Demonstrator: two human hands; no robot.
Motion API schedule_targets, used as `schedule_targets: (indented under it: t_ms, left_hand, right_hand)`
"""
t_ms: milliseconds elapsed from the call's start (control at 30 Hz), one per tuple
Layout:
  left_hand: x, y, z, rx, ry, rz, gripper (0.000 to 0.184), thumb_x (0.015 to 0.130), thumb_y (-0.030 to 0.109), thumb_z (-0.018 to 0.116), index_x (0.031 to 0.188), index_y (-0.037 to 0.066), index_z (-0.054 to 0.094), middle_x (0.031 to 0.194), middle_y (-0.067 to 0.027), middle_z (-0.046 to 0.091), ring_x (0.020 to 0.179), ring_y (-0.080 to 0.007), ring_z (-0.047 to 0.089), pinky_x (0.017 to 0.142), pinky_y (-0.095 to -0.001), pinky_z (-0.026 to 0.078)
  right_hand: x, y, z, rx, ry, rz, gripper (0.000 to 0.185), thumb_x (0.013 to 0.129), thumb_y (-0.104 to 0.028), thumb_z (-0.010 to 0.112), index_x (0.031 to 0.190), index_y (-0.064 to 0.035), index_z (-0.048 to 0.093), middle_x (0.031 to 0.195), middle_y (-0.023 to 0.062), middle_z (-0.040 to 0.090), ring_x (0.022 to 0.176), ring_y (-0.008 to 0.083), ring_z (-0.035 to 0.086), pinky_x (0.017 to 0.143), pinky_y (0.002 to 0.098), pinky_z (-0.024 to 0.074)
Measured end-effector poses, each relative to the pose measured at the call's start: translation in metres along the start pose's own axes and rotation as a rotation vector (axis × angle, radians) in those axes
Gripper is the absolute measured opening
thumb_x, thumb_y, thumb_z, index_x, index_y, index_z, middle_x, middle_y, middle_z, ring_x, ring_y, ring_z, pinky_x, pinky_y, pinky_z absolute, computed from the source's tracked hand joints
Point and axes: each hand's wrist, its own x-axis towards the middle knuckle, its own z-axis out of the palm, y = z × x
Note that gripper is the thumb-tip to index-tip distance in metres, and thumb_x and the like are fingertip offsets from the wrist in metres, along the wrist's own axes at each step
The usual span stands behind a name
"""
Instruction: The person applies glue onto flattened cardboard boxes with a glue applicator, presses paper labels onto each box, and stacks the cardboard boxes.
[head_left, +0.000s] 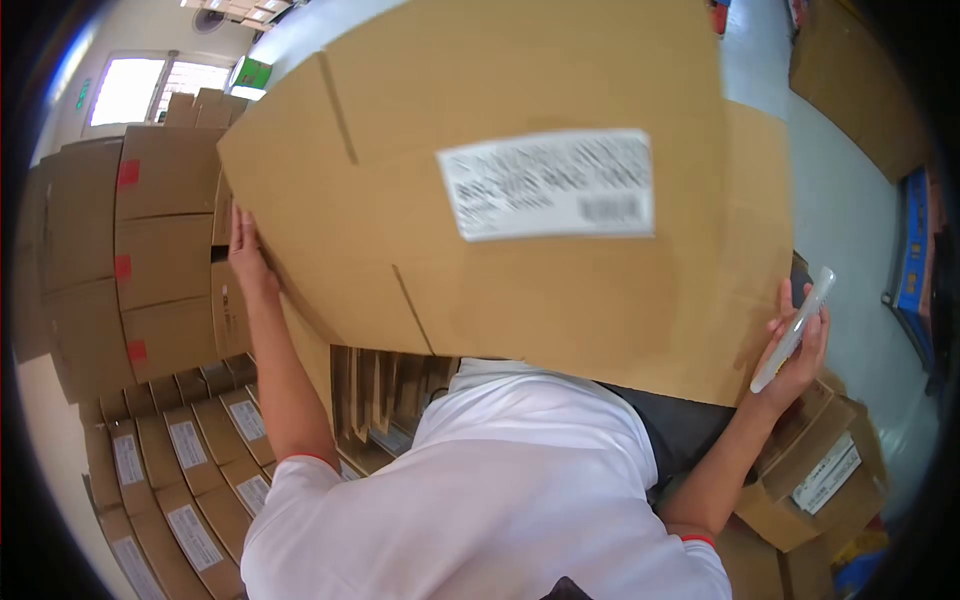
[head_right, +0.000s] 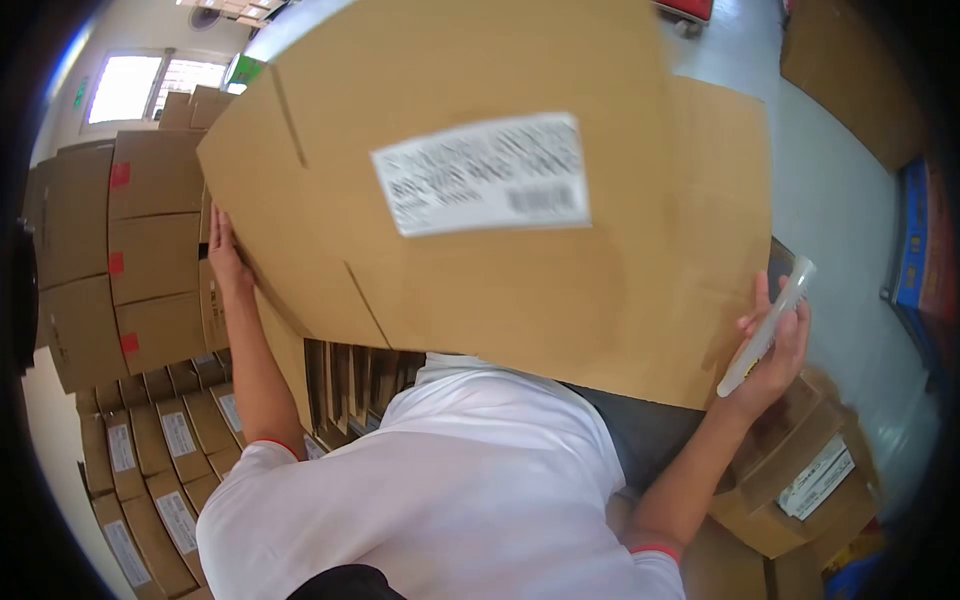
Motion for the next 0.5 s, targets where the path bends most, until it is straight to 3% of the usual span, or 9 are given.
schedule_targets:
  t_ms: [67, 167, 233, 300, 333, 400, 433, 500]
  left_hand:
    - [0.010, -0.002, -0.051, -0.001, 0.099, -0.045, 0.058, 0.106, 0.033, 0.064, 0.157, 0.011, 0.050, 0.158, -0.0083, 0.052, 0.137, -0.0237, 0.054, 0.111, -0.0380, 0.048]
    - [-0.001, -0.020, -0.130, 0.072, 0.318, -0.167, 0.059, 0.107, 0.037, 0.061, 0.158, 0.011, 0.048, 0.160, -0.0096, 0.049, 0.142, -0.0278, 0.050, 0.114, -0.0428, 0.045]
    - [-0.017, -0.070, -0.214, 0.077, 0.410, -0.366, 0.059, 0.107, 0.039, 0.059, 0.158, 0.010, 0.048, 0.161, -0.0112, 0.047, 0.145, -0.0290, 0.047, 0.118, -0.0442, 0.040]
    - [-0.054, -0.109, -0.276, 0.022, 0.639, -0.559, 0.059, 0.106, 0.034, 0.062, 0.155, 0.003, 0.049, 0.159, -0.0126, 0.050, 0.142, -0.0307, 0.049, 0.119, -0.0435, 0.039]
    - [-0.080, -0.125, -0.300, 0.034, 0.713, -0.560, 0.061, 0.103, 0.034, 0.066, 0.151, -0.002, 0.051, 0.156, -0.0142, 0.053, 0.139, -0.0318, 0.052, 0.117, -0.0434, 0.042]
    - [-0.113, -0.149, -0.342, 0.120, 0.857, -0.675, 0.060, 0.102, 0.035, 0.066, 0.148, -0.002, 0.053, 0.153, -0.0160, 0.055, 0.137, -0.0312, 0.055, 0.114, -0.0450, 0.045]
    - [-0.130, -0.151, -0.348, 0.220, 0.898, -0.753, 0.062, 0.102, 0.035, 0.066, 0.149, -0.001, 0.052, 0.152, -0.0172, 0.055, 0.137, -0.0327, 0.055, 0.114, -0.0461, 0.046]
    - [-0.145, -0.139, -0.328, 0.663, 0.856, -0.943, 0.064, 0.101, 0.036, 0.067, 0.151, 0.001, 0.050, 0.151, -0.0195, 0.055, 0.136, -0.0358, 0.056, 0.113, -0.0483, 0.047]
  right_hand:
    - [0.000, 0.000, 0.009, -0.122, 0.210, -0.062, 0.047, 0.105, -0.022, 0.049, 0.131, 0.0164, 0.048, 0.064, 0.0097, 0.048, 0.067, 0.0201, 0.060, 0.126, 0.0606, 0.0300]
    - [0.003, 0.004, -0.002, -0.078, 0.167, -0.099, 0.046, 0.105, -0.020, 0.049, 0.131, 0.0167, 0.047, 0.064, 0.0106, 0.048, 0.071, 0.0221, 0.062, 0.127, 0.0614, 0.0292]
    - [0.002, 0.003, -0.003, -0.051, 0.158, -0.085, 0.044, 0.105, -0.020, 0.049, 0.131, 0.0152, 0.049, 0.064, 0.0099, 0.048, 0.076, 0.0213, 0.063, 0.127, 0.0625, 0.0282]
    - [0.001, -0.001, -0.005, -0.080, 0.068, -0.033, 0.043, 0.105, -0.020, 0.051, 0.131, 0.0136, 0.051, 0.066, 0.0097, 0.050, 0.078, 0.0191, 0.061, 0.125, 0.0575, 0.0336]
    - [0.001, 0.000, -0.006, -0.076, 0.069, -0.031, 0.043, 0.105, -0.020, 0.051, 0.131, 0.0136, 0.051, 0.066, 0.0097, 0.050, 0.078, 0.0191, 0.061, 0.125, 0.0575, 0.0336]
    - [0.002, 0.001, -0.009, -0.143, 0.078, 0.014, 0.040, 0.106, -0.022, 0.053, 0.130, 0.0105, 0.056, 0.079, 0.0108, 0.060, 0.077, 0.0160, 0.059, 0.108, 0.0425, 0.0509]
    - [0.003, -0.001, -0.008, -0.147, 0.078, 0.016, 0.040, 0.106, -0.022, 0.053, 0.130, 0.0105, 0.056, 0.079, 0.0108, 0.060, 0.077, 0.0160, 0.059, 0.108, 0.0425, 0.0509]
    - [0.006, -0.006, -0.004, -0.267, 0.050, 0.059, 0.037, 0.106, -0.021, 0.055, 0.127, 0.0082, 0.061, 0.096, 0.0102, 0.066, 0.075, 0.0130, 0.057, 0.080, 0.0303, 0.0534]
